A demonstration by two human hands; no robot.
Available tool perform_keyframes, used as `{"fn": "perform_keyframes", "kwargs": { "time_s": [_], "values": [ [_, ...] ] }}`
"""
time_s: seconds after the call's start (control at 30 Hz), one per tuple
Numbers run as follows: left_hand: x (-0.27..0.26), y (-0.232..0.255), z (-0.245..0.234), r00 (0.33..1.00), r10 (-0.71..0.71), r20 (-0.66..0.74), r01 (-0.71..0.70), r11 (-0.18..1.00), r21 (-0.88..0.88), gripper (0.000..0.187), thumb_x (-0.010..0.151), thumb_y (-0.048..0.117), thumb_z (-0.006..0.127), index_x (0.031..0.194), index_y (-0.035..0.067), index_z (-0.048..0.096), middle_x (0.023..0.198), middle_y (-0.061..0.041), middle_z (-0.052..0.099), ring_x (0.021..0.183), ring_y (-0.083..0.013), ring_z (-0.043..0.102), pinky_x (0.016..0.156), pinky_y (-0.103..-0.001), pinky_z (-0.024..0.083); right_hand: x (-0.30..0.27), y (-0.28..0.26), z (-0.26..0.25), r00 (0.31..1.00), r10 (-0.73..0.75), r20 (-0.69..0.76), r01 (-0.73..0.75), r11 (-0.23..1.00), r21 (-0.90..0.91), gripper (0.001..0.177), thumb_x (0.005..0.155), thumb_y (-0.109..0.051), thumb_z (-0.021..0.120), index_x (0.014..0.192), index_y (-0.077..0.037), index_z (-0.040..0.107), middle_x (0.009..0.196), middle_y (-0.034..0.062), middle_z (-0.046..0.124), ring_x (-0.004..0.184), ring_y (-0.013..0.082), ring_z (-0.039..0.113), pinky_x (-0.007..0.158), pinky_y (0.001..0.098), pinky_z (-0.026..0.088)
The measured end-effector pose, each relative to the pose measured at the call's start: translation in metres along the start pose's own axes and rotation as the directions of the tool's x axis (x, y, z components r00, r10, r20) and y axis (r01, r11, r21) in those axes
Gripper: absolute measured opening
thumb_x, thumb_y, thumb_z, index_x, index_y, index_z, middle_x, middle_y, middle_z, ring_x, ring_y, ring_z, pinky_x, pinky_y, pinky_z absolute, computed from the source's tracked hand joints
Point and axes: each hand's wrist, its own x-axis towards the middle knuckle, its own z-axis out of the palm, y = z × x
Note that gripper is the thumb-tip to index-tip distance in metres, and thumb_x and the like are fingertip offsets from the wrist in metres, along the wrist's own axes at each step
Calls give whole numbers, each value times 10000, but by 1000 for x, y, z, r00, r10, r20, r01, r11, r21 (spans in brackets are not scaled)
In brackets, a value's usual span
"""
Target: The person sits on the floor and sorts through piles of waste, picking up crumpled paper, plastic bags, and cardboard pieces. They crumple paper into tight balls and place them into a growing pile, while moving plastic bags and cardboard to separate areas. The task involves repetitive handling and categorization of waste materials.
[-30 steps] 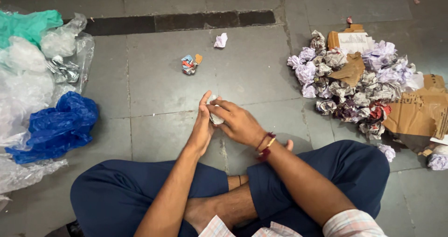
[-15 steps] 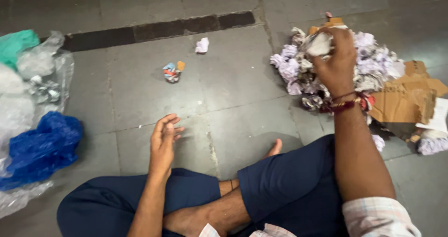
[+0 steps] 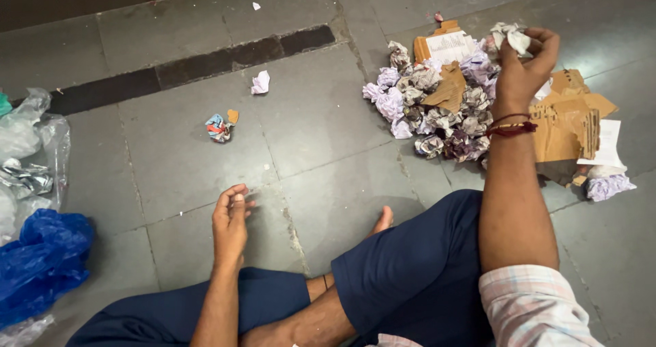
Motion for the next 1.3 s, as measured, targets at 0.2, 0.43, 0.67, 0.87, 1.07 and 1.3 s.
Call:
{"fn": "perform_keyframes", "kwargs": {
  "time_s": [0.2, 0.43, 0.67, 0.87, 1.07, 1.3],
  "values": [
    [3, 0, -3, 1000, -6, -10, 5, 1000, -13, 290, 1065, 220, 499, 1273, 65, 629, 1243, -86, 679, 963, -124, 655, 856, -289, 512, 0, -6, -12, 994, 105, 25, -102, 989, -110, 233, 945, 60, 758, 1100, -59, 631, 1050, 62, 690, 833, 142, 715, 659, 247, 620],
    [8, -8, 0, 1000, 26, -1, -26, 999, -21, 293, 1068, 226, 503, 1279, 63, 623, 1256, -87, 676, 964, -123, 656, 847, -284, 511, 0, 11, -37, 972, 230, 45, -215, 952, -220, 154, 880, -5, 788, 983, -86, 706, 947, 43, 756, 822, 137, 729, 715, 288, 612],
    [7, -8, -1, 1000, 25, -11, -24, 1000, 12, 292, 1071, 239, 505, 1275, 72, 631, 1258, -78, 675, 958, -125, 660, 847, -288, 516, -16, -2, -32, 970, 82, 229, 110, 691, -714, 312, 772, -132, 937, 1036, -105, 774, 1004, 139, 742, 906, 280, 706, 796, 398, 557],
    [6, -5, 0, 1000, 12, -12, -12, 1000, 18, 289, 1070, 232, 500, 1272, 74, 631, 1260, -76, 673, 964, -122, 661, 851, -289, 519, -18, 5, -27, 922, 178, 344, 137, 682, -719, 510, 764, 82, 660, 1168, -199, 791, 1153, 157, 741, 1064, 318, 704, 909, 392, 549],
    [8, -6, 0, 1000, 7, -12, -6, 1000, 17, 287, 1066, 224, 497, 1274, 76, 630, 1251, -76, 674, 960, -121, 659, 846, -288, 517, -17, -1, -18, 893, 168, 418, 164, 743, -649, 648, 706, 150, 520, 1150, -221, 812, 1188, 174, 743, 1133, 315, 697, 969, 363, 532],
    [8, -6, 1, 1000, 11, -16, -11, 1000, 14, 287, 1068, 221, 500, 1273, 70, 632, 1248, -68, 672, 953, -119, 655, 839, -282, 512, -18, -18, -19, 971, 14, 239, 131, 805, -579, 609, 754, 160, 490, 1123, -179, 836, 1127, 171, 763, 1011, 254, 739, 858, 323, 564]
  ]
}}
